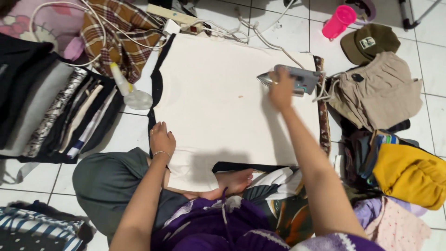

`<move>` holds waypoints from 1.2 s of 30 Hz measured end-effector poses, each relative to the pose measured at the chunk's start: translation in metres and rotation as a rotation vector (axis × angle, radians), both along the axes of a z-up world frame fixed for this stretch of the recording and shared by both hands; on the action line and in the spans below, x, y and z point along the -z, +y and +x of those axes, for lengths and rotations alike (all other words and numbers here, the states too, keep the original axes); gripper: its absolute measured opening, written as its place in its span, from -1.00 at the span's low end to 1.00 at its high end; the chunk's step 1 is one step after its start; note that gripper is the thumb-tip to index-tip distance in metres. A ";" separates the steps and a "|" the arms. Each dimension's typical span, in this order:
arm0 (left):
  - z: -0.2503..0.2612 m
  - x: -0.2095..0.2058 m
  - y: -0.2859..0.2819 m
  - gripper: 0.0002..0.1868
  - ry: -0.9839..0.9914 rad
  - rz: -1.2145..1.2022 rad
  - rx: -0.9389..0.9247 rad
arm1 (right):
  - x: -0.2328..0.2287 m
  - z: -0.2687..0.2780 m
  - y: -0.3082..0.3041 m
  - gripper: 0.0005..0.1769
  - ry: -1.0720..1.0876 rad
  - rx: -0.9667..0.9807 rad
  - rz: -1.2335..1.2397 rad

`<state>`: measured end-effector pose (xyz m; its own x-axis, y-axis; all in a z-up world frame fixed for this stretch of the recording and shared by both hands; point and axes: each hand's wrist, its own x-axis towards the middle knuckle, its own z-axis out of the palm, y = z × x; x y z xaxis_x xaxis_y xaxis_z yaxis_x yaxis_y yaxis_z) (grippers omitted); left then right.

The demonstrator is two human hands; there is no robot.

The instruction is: The recorder is ironing a white and black polo shirt while sitting on the floor.

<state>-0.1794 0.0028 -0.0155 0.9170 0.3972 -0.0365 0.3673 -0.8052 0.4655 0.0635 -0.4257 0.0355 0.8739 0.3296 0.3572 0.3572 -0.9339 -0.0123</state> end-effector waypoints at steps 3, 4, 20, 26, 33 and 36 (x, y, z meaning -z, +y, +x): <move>-0.001 -0.001 0.005 -0.53 -0.073 -0.083 -0.140 | -0.016 -0.099 0.095 -0.33 0.255 -0.223 0.048; -0.003 -0.007 0.007 -0.53 -0.074 -0.080 -0.148 | -0.004 -0.118 0.108 -0.33 0.255 -0.232 0.050; -0.014 0.014 0.020 -0.82 -0.045 -0.275 -0.348 | 0.023 -0.236 0.147 -0.50 0.440 -0.442 0.207; -0.008 0.055 0.035 -0.69 0.032 -0.375 -0.364 | 0.016 -0.241 0.148 -0.55 0.440 -0.467 0.251; -0.003 0.070 0.039 -0.62 0.018 -0.452 -0.400 | 0.014 -0.243 0.146 -0.56 0.428 -0.489 0.252; -0.004 0.058 0.037 -0.57 0.221 -0.312 -0.238 | 0.015 -0.244 0.145 -0.56 0.416 -0.495 0.254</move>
<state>-0.1830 0.0400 -0.0739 0.7584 0.5347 -0.3728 0.6430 -0.5199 0.5624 -0.1802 -0.2807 0.0204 0.7237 0.6749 0.1441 0.6583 -0.6126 -0.4374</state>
